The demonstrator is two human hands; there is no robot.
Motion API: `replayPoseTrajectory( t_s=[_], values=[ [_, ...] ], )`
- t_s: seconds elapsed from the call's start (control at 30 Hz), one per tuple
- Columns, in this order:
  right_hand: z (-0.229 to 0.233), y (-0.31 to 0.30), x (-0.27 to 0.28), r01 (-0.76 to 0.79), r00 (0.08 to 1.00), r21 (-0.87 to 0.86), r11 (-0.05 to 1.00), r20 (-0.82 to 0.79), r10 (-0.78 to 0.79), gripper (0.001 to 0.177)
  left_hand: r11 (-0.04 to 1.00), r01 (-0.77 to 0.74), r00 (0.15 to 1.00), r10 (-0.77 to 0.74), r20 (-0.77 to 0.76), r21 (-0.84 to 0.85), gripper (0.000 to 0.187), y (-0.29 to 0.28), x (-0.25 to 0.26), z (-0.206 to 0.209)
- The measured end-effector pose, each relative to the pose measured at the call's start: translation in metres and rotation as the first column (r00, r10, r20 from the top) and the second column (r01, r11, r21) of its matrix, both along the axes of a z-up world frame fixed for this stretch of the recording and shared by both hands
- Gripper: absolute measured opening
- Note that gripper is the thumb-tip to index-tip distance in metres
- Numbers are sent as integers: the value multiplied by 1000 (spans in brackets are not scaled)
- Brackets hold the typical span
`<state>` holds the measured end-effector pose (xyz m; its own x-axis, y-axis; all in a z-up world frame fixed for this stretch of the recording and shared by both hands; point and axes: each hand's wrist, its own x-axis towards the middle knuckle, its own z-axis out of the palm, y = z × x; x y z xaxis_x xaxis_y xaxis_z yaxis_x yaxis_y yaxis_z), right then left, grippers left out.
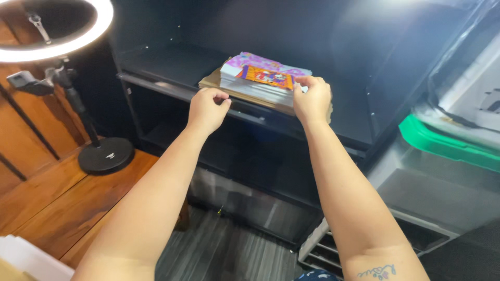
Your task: The person picks up individual printed packaging cards from a stack on a shelf and places them one at a time onto a larger cardboard sheet on a wooden table.
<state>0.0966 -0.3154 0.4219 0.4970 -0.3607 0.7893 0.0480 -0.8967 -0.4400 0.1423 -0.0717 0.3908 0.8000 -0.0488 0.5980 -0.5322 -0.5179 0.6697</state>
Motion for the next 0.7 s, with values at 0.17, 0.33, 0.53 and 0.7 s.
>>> replayPoseTrajectory(
  t_s=[0.17, 0.33, 0.53, 0.7],
  values=[
    [6, -8, 5, 22, 986, 16, 1000, -166, -19, 27, 998, -6, 997, 10, 71, -60, 21, -35, 15, 21],
    [0, -13, 24, -104, 983, -16, 994, -155, 100, 35, 998, -22, 993, 28, 116, -51, 32, -50, 27, 32],
    [-10, -17, 25, -129, 974, 76, 989, -176, 141, 24, 996, -34, 992, 24, 121, 79, 21, -51, 34, 31],
    [-11, -14, 24, -137, 981, 85, 987, -129, 147, 21, 995, 13, 996, -21, 91, 97, 20, -48, 37, 29]
  ],
)
